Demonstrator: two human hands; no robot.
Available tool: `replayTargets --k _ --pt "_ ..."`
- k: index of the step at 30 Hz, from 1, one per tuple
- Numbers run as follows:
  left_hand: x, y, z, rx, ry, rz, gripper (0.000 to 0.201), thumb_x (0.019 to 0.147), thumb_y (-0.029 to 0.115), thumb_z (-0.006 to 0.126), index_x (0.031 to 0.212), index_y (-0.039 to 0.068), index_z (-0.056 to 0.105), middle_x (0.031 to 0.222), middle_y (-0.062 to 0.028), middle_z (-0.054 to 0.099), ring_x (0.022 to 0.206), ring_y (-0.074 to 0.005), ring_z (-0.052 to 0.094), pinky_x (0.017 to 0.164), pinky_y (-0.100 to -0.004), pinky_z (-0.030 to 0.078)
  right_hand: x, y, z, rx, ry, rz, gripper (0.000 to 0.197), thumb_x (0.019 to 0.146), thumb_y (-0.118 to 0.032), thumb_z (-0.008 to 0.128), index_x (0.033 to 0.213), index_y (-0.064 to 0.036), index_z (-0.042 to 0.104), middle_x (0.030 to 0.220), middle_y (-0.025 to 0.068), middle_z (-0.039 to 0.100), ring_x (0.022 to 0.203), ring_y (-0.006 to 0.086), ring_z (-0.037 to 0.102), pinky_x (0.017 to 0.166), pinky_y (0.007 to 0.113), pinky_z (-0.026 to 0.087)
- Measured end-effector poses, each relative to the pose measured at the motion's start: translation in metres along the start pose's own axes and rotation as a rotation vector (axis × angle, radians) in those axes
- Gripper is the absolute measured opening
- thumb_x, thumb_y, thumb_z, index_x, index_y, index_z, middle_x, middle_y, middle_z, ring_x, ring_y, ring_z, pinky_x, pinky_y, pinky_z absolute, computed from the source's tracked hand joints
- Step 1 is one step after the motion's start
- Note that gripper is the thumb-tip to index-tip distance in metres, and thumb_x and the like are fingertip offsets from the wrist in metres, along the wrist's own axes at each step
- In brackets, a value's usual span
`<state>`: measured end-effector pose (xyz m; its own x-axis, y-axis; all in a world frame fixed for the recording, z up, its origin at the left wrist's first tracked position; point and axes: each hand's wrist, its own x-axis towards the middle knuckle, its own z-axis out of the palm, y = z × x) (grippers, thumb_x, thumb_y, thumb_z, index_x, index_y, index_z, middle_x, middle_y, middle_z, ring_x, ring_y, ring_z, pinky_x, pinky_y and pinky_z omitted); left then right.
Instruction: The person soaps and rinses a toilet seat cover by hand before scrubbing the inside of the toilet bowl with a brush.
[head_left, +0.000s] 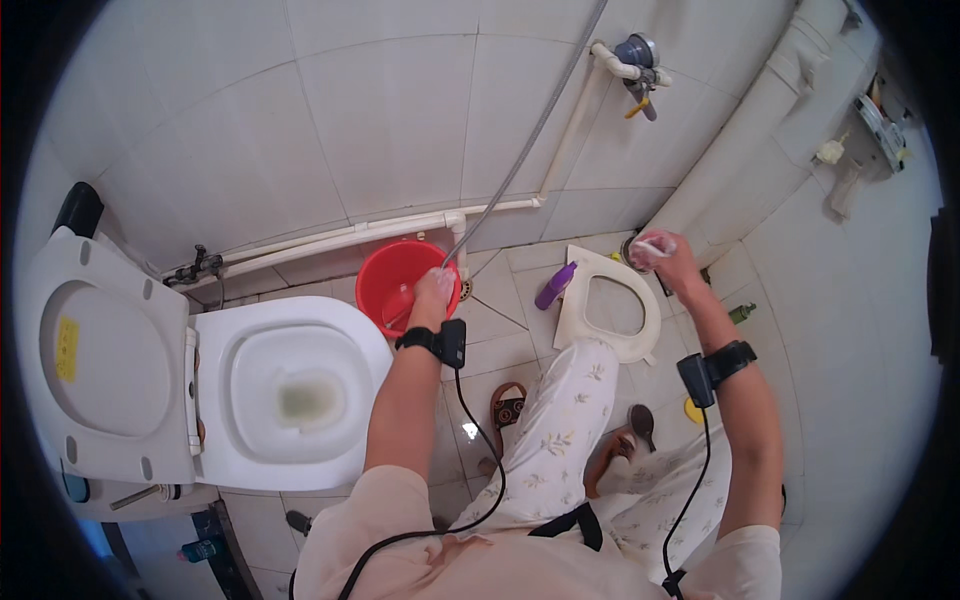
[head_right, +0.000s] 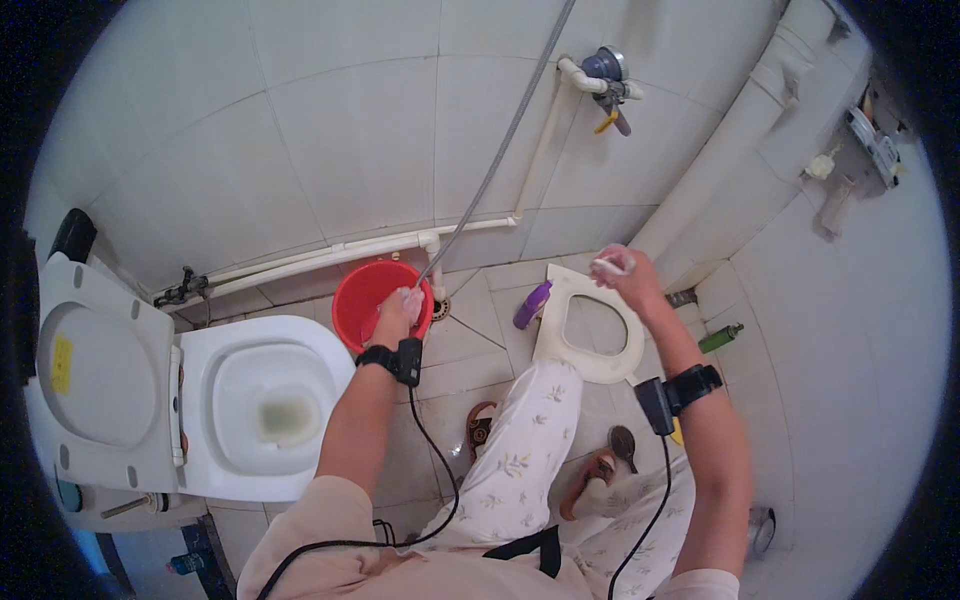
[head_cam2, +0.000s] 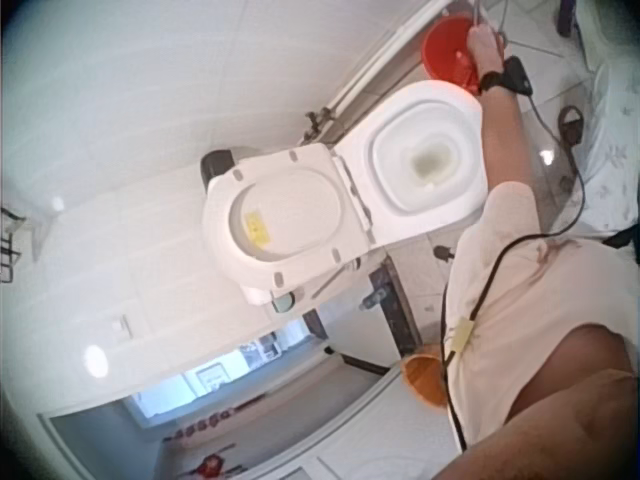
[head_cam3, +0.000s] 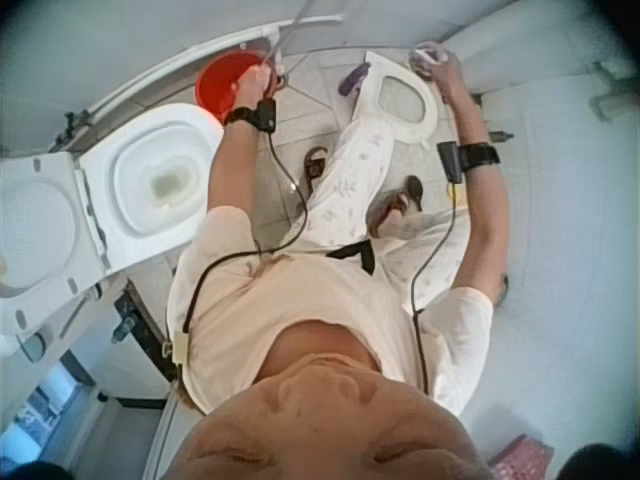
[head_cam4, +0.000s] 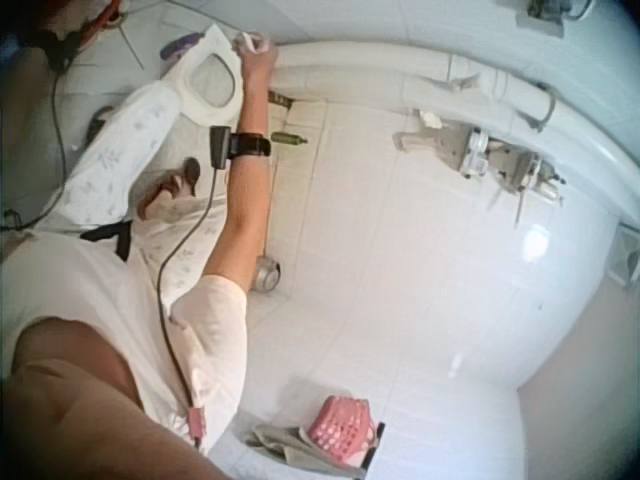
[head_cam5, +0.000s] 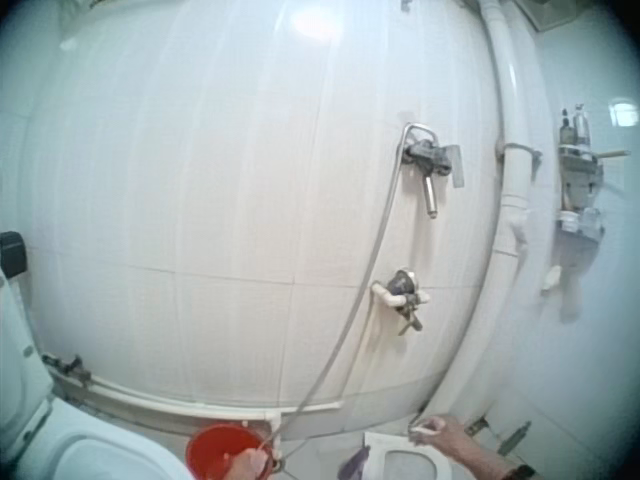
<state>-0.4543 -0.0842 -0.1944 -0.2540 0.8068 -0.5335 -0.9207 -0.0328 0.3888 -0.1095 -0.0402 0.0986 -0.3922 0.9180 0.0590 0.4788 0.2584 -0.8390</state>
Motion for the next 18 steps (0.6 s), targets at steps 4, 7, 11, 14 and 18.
replayTargets --k 4,7,11,14,18 --pt "0.026 0.031 -0.112 -0.101 -0.106 0.029 0.013 0.082 0.009 0.047 0.085 0.001 0.056 0.086 -0.0107 0.059 0.075 -0.0234 0.059 0.067 -0.0268 0.05 0.031 -0.013 0.064 0.091 -0.176 0.02 0.006 0.079 -0.005 0.056 0.079 0.0002 0.056 0.072 0.0055 0.059 0.064 0.0108 0.056 0.057 0.022 0.046" --pt "0.045 0.022 -0.13 0.078 0.096 0.076 0.008 0.081 0.009 0.048 0.082 0.004 0.055 0.081 -0.0083 0.059 0.068 -0.0217 0.057 0.06 -0.0281 0.049 0.047 0.025 0.066 0.192 -0.199 0.048 0.007 0.079 -0.006 0.056 0.079 0.0006 0.056 0.071 0.0057 0.059 0.063 0.0107 0.056 0.057 0.022 0.046" --pt "0.063 0.072 -0.168 0.347 0.254 0.194 0.005 0.08 0.008 0.05 0.077 0.007 0.053 0.073 -0.0052 0.057 0.058 -0.0195 0.055 0.051 -0.0298 0.048 0.07 0.056 0.075 0.181 -0.27 0.015 0.004 0.077 -0.003 0.057 0.079 -0.0003 0.056 0.07 0.0054 0.059 0.063 0.0104 0.056 0.056 0.023 0.045" --pt "0.076 0.043 -0.118 0.66 0.461 0.088 0.003 0.08 0.009 0.053 0.076 0.009 0.052 0.071 -0.0047 0.056 0.057 -0.017 0.055 0.044 -0.029 0.046 0.079 0.1 0.055 0.165 -0.225 0.082 0.003 0.076 -0.003 0.057 0.078 -0.0006 0.056 0.069 0.0055 0.059 0.061 0.0098 0.054 0.054 0.023 0.044" --pt "0.084 0.039 -0.081 1.018 0.518 0.144 0.004 0.077 0.006 0.055 0.08 0.009 0.055 0.074 -0.0058 0.059 0.058 -0.0153 0.057 0.045 -0.0257 0.046 0.089 0.126 0.036 0.207 -0.194 0.089 0.006 0.078 -0.006 0.058 0.077 -0.0003 0.056 0.067 0.0047 0.058 0.059 0.0089 0.053 0.053 0.022 0.043"
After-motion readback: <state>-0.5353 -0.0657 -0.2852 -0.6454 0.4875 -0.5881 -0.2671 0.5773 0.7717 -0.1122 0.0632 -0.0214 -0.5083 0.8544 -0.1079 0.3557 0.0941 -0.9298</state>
